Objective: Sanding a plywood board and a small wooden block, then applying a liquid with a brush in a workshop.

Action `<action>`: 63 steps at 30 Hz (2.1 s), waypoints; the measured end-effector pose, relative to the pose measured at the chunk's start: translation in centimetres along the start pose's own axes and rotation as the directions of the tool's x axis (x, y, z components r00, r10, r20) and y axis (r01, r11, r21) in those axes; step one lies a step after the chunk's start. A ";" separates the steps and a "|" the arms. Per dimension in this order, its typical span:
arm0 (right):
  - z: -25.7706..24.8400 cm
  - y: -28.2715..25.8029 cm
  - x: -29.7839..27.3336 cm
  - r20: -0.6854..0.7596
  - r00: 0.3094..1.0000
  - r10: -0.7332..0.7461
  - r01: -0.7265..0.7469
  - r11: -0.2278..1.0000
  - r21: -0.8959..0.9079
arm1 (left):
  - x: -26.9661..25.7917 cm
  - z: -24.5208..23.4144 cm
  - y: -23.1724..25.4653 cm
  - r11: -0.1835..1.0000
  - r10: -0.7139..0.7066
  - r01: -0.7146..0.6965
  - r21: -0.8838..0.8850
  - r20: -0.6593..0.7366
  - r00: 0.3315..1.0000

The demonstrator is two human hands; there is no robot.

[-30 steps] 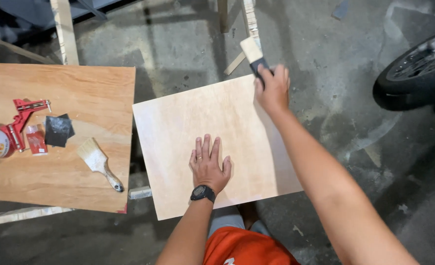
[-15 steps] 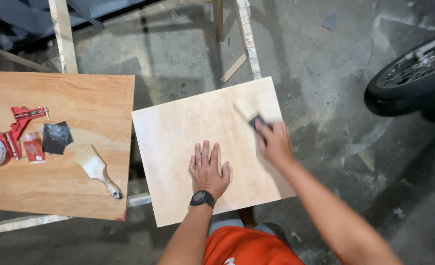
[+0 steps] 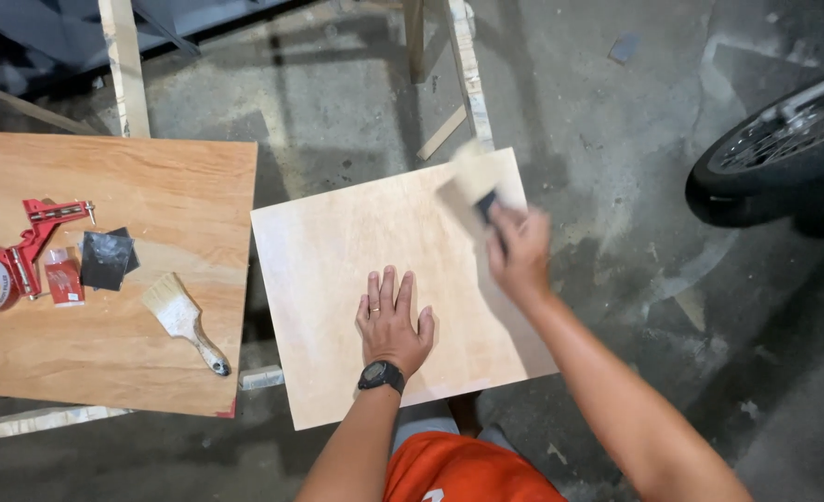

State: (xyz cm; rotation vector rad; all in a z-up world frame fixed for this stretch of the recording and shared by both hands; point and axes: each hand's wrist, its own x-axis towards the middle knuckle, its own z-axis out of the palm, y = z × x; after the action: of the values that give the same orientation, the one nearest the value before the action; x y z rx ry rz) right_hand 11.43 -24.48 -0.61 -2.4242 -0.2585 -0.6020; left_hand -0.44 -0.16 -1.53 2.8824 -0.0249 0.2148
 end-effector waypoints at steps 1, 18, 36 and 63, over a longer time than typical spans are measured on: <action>-0.3 0.1 -0.8 -0.001 1.000 0.000 0.000 1.000 -0.004 | 0.2 -0.4 0.1 1.000 0.002 -0.002 -0.003 0.000 1.000; -2.0 1.6 -2.3 -0.033 0.993 0.112 -0.114 0.990 -0.088 | 0.3 -0.1 -0.1 1.000 0.014 -0.014 0.020 -0.002 1.000; -3.7 -4.9 -9.7 0.230 0.546 0.805 -0.749 0.346 0.566 | -0.8 -3.5 -1.9 0.967 0.054 -0.004 -0.255 0.189 0.981; 2.1 -12.4 -14.1 0.117 0.907 0.406 -0.379 0.904 -0.199 | -9.5 -8.3 -18.1 0.882 0.098 0.158 -0.444 0.500 0.860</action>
State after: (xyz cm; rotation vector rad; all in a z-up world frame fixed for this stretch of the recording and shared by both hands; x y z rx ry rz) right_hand -4.13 -13.98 -2.36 -2.5907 0.2306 -0.2594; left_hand -10.43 19.46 0.59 2.3579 -0.1109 -0.5065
